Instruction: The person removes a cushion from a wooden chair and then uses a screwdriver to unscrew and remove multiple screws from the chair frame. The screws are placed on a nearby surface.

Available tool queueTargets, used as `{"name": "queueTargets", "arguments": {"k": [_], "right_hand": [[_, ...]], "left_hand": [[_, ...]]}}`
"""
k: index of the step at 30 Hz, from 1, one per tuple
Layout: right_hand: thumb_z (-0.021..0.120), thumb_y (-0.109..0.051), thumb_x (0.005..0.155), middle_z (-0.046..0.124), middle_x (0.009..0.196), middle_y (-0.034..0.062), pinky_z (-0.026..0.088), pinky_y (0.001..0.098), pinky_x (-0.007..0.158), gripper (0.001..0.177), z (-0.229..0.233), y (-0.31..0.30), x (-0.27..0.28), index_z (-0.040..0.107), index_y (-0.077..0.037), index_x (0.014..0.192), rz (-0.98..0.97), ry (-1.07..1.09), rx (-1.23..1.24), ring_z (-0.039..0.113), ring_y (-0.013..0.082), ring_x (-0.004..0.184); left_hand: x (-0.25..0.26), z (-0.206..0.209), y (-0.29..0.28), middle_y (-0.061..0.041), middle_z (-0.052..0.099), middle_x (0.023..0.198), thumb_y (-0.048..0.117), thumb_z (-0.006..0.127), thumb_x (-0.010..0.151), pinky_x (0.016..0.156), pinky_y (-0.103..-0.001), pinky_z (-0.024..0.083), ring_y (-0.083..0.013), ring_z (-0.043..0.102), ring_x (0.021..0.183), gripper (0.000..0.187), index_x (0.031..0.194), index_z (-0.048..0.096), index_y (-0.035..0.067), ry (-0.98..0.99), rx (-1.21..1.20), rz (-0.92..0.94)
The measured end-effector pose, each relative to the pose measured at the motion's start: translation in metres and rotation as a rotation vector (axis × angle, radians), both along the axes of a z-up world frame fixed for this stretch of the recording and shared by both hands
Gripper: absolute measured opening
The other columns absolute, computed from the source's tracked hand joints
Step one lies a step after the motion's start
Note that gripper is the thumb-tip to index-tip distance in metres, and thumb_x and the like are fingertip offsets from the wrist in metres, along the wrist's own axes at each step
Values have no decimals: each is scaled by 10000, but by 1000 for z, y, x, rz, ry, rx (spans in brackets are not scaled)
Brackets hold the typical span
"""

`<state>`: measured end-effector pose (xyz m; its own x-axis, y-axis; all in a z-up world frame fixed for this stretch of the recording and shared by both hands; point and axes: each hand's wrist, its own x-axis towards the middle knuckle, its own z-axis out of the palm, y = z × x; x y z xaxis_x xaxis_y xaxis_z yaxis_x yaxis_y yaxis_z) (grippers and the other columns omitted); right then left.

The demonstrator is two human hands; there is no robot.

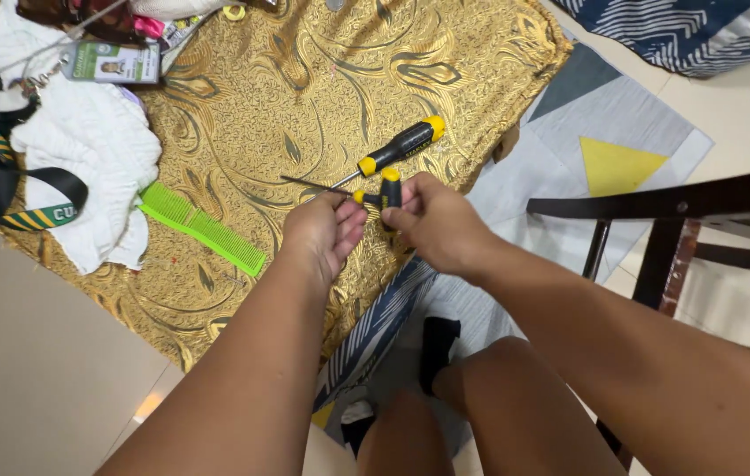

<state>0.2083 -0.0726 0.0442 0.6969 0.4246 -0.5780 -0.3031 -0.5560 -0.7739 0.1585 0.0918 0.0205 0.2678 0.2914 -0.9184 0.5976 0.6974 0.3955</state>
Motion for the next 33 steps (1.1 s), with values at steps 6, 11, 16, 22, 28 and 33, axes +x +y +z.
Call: {"name": "queueTargets", "arguments": {"k": [6, 11, 16, 22, 28, 33], "right_hand": [[723, -184, 889, 660, 845, 35, 551, 285, 649, 261, 68, -9, -27, 577, -58, 1066, -26, -6, -3, 658, 120, 740], [674, -222, 873, 663, 847, 4, 519, 276, 641, 292, 156, -39, -50, 612, -143, 1147, -248, 177, 179, 665, 109, 747], [610, -299, 960, 724, 979, 23, 538, 285, 734, 259, 228, -67, -90, 640, -105, 1128, -533, 280, 355, 663, 103, 805], [633, -208, 909, 738, 1080, 30, 543, 305, 793, 270, 295, -112, -185, 634, -116, 1162, -779, 238, 495, 685, 101, 949], [678, -223, 896, 750, 1053, 70, 543, 333, 806, 291, 348, -161, -272, 633, -114, 1161, -999, 191, 565, 680, 149, 916], [651, -170, 884, 704, 943, 94, 543, 380, 799, 169, 366, -214, -303, 618, -98, 1032, -1123, 152, 810, 666, 206, 872]], "left_hand": [[-6, 68, -8, -61, 726, 1069, 203, 448, 1031, 743, -305, 567, -181, 700, 876, 305, 1258, 614, 87, -180, -105, 87], [-14, 154, -33, -77, 745, 1061, 206, 464, 1023, 712, -285, 563, -156, 692, 842, 330, 1272, 639, 78, -372, -23, -138], [-37, 227, -65, -75, 748, 1030, 199, 510, 1012, 697, -247, 543, -119, 690, 831, 338, 1292, 643, 62, -633, -7, -302], [-95, 294, -124, -89, 751, 1006, 151, 546, 979, 661, -275, 545, -134, 654, 779, 359, 1303, 641, 27, -816, -56, -495], [-138, 365, -169, -92, 774, 1012, 200, 565, 993, 731, -236, 547, -122, 711, 847, 364, 1286, 680, 18, -877, -73, -579], [-133, 402, -208, -84, 775, 1011, 237, 554, 998, 742, -248, 557, -134, 725, 871, 377, 1285, 688, 33, -877, -144, -607]]}}
